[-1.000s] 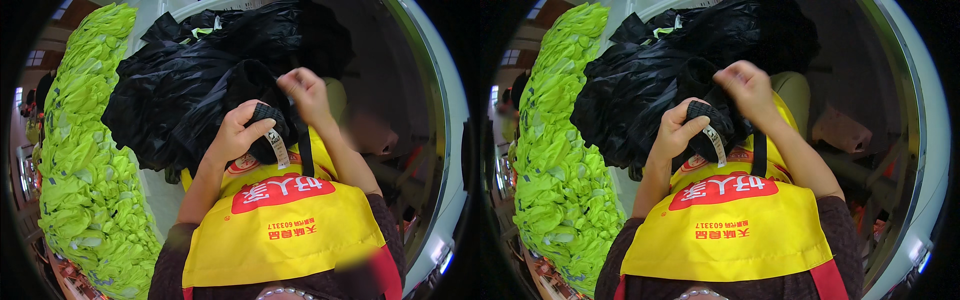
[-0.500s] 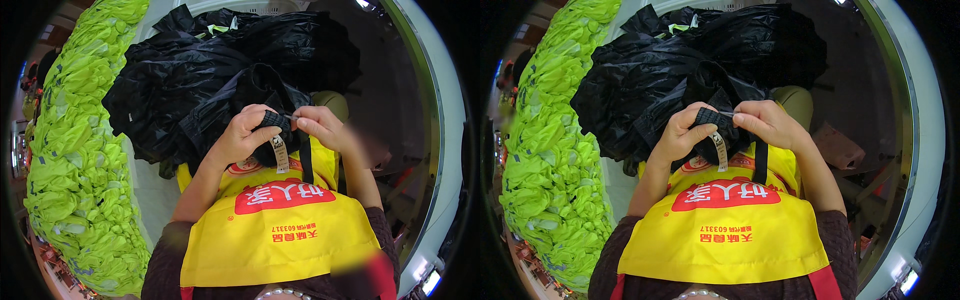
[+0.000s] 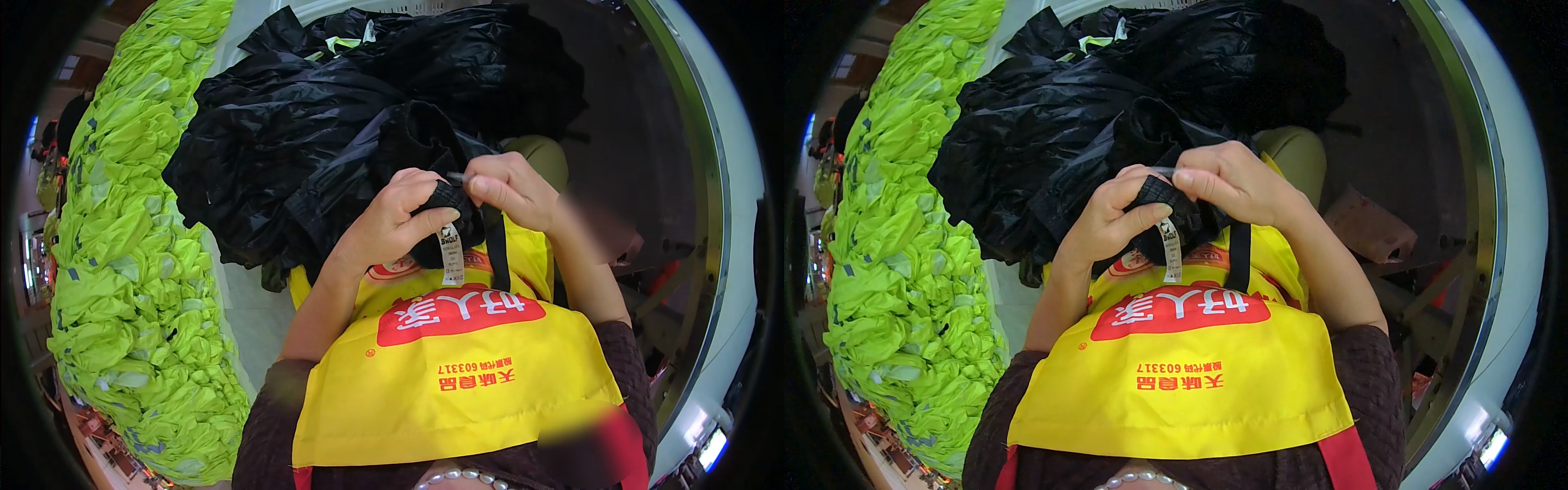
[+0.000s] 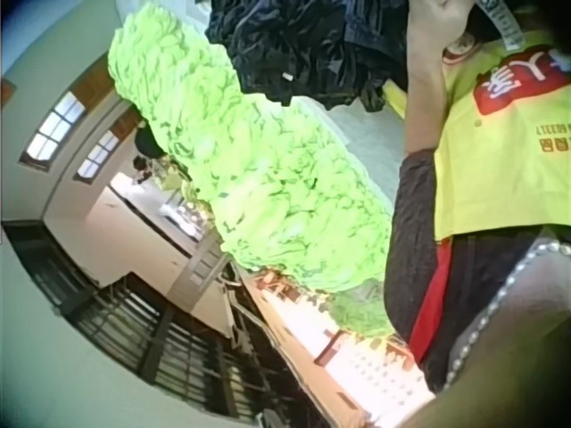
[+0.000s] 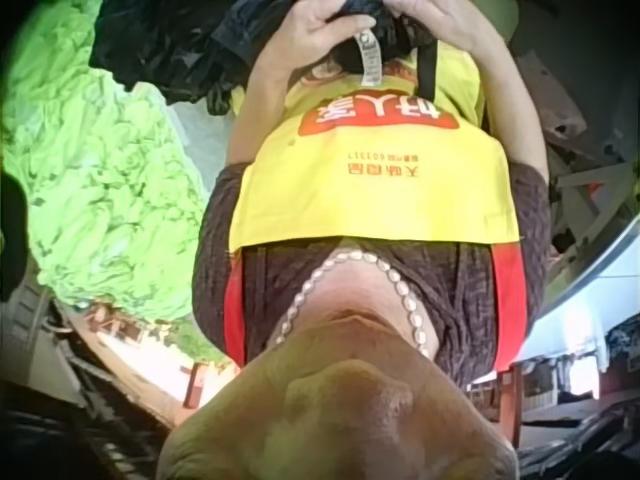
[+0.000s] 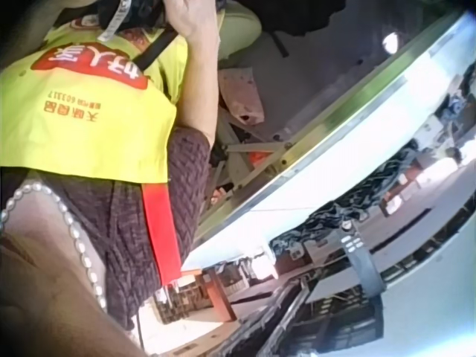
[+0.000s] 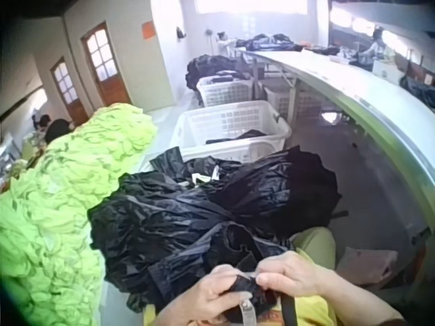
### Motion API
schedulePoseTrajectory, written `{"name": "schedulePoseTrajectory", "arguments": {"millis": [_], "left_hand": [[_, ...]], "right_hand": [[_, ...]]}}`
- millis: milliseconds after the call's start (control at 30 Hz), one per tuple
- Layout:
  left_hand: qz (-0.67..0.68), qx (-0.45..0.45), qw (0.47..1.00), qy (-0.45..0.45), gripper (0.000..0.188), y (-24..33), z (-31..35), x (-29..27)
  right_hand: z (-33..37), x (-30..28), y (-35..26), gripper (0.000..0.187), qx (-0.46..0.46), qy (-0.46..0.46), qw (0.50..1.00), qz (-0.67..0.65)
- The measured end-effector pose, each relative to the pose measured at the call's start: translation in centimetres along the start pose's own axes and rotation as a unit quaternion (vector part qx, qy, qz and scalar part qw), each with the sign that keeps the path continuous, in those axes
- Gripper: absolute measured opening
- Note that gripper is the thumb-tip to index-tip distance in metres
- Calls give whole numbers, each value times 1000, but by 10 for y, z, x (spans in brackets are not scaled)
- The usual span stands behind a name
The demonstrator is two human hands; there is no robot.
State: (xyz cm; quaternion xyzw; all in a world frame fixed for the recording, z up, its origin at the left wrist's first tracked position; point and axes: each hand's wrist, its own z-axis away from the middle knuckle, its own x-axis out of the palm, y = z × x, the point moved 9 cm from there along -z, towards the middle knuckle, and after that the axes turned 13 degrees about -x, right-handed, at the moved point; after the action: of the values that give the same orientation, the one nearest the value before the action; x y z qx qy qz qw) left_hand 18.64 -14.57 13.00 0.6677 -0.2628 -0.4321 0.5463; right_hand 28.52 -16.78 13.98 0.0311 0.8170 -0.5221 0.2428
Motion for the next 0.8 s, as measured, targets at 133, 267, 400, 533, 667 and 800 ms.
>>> {"name": "schedulePoseTrajectory", "arguments": {"millis": [133, 267, 400, 533, 667, 800], "left_hand": [[12, -18, 1000, -8, 11, -1, 1, 1], [30, -23, 999, -15, 9, -3, 1, -1], [71, -55, 996, -2, 11, -9, 4, -6], [84, -50, 995, 32, 14, -12, 6, -10], [49, -27, 998, 32, 11, -7, 5, -9], [39, -6, 998, 42, 10, -4, 3, -9]], "right_hand": [[14, -19, 36, 31, 129, 174, 961, -174], [-12, -23, 22, 14, 37, 185, 972, -138], [-24, -9, 14, 21, 56, 102, 971, -208], [-18, 7, 9, 15, 54, 64, 986, -143], [-6, 5, 6, 11, 173, 143, 973, -60], [-5, 2, -6, 17, 113, 191, 974, 39]]}}
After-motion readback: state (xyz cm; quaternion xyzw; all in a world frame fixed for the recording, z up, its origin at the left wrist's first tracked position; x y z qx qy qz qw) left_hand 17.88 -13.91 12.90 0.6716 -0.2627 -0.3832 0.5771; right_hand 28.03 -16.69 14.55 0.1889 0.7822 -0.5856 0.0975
